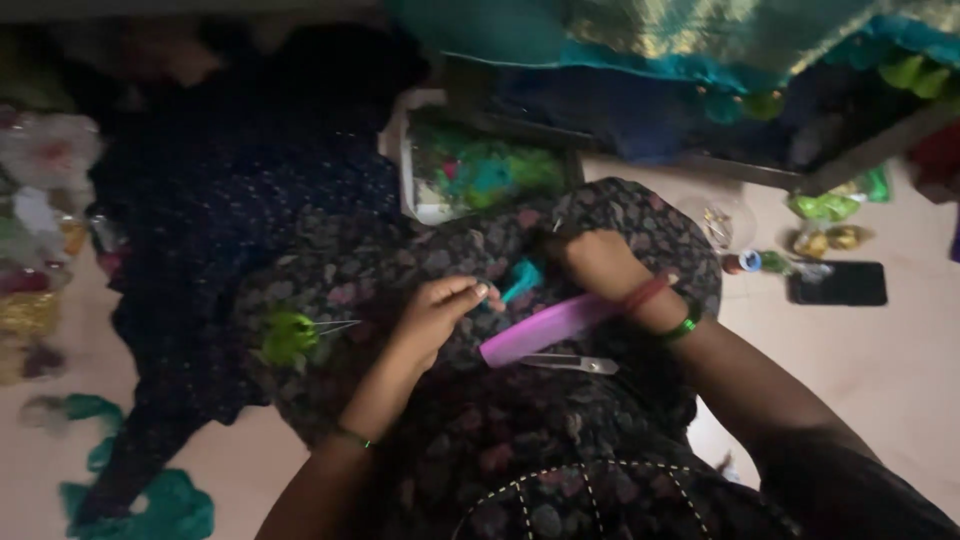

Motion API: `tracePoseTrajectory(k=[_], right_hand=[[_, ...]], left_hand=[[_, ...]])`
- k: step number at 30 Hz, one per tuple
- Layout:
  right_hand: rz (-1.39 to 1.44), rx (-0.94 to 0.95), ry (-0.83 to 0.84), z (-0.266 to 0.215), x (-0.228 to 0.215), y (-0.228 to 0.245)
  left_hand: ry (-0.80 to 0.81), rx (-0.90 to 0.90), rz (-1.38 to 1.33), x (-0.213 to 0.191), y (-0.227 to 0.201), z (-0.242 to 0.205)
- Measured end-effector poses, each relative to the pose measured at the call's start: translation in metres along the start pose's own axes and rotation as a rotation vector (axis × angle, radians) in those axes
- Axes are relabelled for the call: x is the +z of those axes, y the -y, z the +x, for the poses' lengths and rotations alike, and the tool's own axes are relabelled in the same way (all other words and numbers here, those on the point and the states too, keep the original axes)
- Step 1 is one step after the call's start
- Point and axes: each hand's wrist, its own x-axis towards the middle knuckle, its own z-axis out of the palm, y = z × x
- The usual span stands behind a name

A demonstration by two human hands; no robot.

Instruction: Tying decorative tassels and knots onto the fringe of a sari.

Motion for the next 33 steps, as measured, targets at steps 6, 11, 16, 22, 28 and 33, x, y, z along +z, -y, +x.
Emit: tracePoseTrajectory(k=[6, 11, 16, 22, 28, 33], right_hand=[[0.002, 0.051, -0.265, 0.018, -0.025, -0.011], [0.103, 0.163, -0.725, 0.018, -0.091, -0.008], [0.108, 0.325, -0.98, -0.004, -0.103, -0.028], [0.765, 0.447, -0.978, -0.062, -0.123, -0.062], [0.946, 0.593, -0.773, -0.052, -0.152, -0.021], [1.064, 0.384, -0.66, -0.034, -0.142, -0.012]], left_hand=[[-0.153, 0.223, 0.111, -0.023, -0.061, 0.027], [-0.244, 0.645, 0.412, 0.012, -0.128, 0.08], [0.255, 0.347, -0.326, 0.098, -0.135, 0.148], [0.415, 0.104, -0.732, 0.162, -0.145, 0.146], [0.303, 0.112, -0.627, 0.147, -0.177, 0.116], [0.218, 0.263, -0.587, 0.135, -0.193, 0.097]])
